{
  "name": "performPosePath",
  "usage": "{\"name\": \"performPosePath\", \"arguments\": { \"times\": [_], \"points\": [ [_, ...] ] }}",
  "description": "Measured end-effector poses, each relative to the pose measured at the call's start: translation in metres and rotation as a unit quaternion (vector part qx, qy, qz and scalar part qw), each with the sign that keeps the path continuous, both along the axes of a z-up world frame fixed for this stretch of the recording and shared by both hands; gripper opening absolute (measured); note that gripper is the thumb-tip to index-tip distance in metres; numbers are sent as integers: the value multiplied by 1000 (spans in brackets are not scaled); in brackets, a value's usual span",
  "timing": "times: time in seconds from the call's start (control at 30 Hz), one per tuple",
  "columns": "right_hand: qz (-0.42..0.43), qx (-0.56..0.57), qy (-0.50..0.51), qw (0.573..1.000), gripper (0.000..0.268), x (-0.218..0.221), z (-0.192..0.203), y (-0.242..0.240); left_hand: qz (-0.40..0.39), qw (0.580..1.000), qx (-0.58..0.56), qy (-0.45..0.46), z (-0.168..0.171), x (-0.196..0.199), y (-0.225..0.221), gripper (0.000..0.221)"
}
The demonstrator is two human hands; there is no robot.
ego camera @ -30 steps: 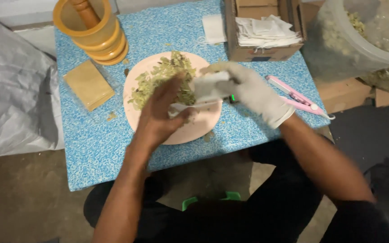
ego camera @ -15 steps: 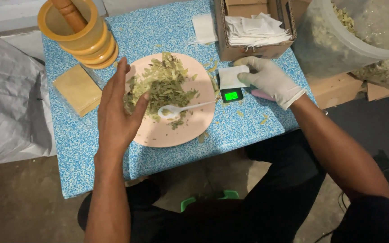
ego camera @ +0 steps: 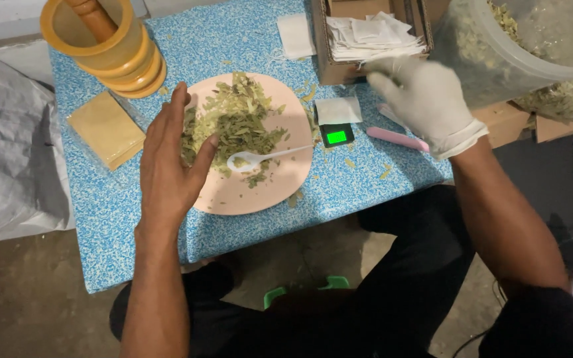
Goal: Packaging dried tea leaves into small paper filters and sealing them using a hair straightener as a heat sealer.
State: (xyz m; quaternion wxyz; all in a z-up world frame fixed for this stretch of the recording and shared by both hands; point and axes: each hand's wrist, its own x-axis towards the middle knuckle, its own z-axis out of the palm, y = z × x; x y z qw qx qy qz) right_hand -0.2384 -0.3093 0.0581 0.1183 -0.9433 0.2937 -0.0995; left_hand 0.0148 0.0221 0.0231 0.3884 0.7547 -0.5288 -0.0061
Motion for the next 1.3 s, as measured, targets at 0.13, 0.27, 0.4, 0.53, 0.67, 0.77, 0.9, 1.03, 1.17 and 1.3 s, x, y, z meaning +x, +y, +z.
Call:
{"name": "performPosePath", "arguments": {
  "times": [0.13, 0.27, 0.4, 0.53, 0.67, 0.77, 0.9, 1.03, 1.17, 1.3],
  "points": [
    [60, 25, -161, 985, 29, 4, 22, 7, -5, 1000, -8, -2, 2, -4, -2, 69],
    [25, 79, -235, 968, 27, 10, 23, 12, 6, 1000, 8, 10, 2, -4, -1, 71],
    [-5, 71, -209, 975, 27, 6, 2, 2, 1, 1000, 6, 18, 6, -6, 1, 70],
    [-73, 141, -185, 970, 26, 5, -3, 0, 5, 1000, 6, 23, 0, -3, -1, 69],
    [-100, 142, -133, 976, 27, 1, -8, -2, 18, 999, 32, 29, -4, -1, -3, 68],
    [-118, 166, -106, 973, 25, 1, -3, 3, 22, 999, 36, 25, -5, 0, -3, 67],
    [-172, 222, -82, 956, 22, 0, 5, 9, 18, 999, 32, 26, -6, 1, -5, 65],
    [-200, 271, -55, 940, 26, 3, 5, 11, 22, 999, 33, 31, -4, 0, -6, 66],
    [-158, 222, 26, 962, 26, 2, -19, -1, 17, 999, 32, 29, -3, -1, -6, 65],
    [-153, 214, 40, 964, 31, 1, -30, -3, 20, 999, 31, 32, -2, -2, -6, 65]
  ]
}}
